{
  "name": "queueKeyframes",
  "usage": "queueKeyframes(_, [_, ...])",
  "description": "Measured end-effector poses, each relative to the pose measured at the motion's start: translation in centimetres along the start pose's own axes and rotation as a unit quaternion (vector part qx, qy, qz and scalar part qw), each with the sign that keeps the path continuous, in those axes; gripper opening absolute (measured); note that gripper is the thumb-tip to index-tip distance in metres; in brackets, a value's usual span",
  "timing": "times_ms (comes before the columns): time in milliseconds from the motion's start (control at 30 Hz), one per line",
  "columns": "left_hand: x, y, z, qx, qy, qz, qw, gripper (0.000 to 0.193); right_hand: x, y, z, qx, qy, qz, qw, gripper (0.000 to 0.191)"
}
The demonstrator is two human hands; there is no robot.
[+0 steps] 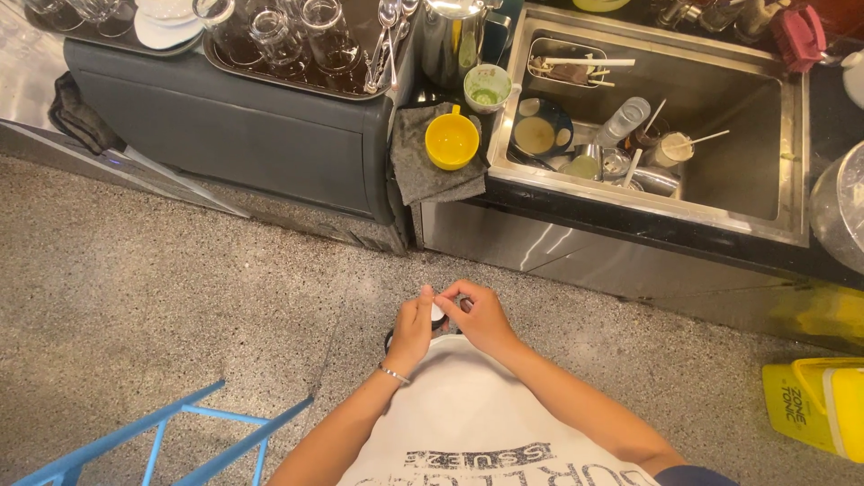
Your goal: The person repeatedly picks black and white circular caps from a metal bowl, aligns them, and presses them together by hand. The person moves between the counter and the sink area, handling the caps one at a time and placing the assembled pairs back into the bowl. At the end, the person rinses the bowl under running water.
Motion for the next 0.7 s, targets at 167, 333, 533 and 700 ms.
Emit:
queueKeyframes(167, [0.1,0.3,-0.1,-0.009,-0.007,0.021,1.000,0.059,-0.2,0.4,-0.7,-0.069,0.062,0.012,0.996,0.010])
queueKeyframes(333, [0.2,0.5,0.2,0.014,0.018,0.011,1.000,0.049,0.6,0.8,1.6,-0.064,-0.041,-0.012,0.997,0.015])
queueKeyframes(533, [0.1,0.9,2.0,0.087,-0.049,-0.007,0.995,0.043,0.9,1.0,0.9,-0.004,0.005,-0.079,0.997,0.020])
queueKeyframes(700, [0.2,1.0,1.9,0.088,-0.041,-0.016,0.995,0.038,0.7,1.1,1.3,0.006,-0.006,-0.066,0.998,0.018])
Point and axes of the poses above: each hand's wrist, its own x-axis towards the middle knuckle, its own y-axis out of the back of the hand, z = x × y, the point moved 7 cm from there along x, towards the middle knuckle, and after that the axes turned 11 degrees about x, right-handed, at the moved point
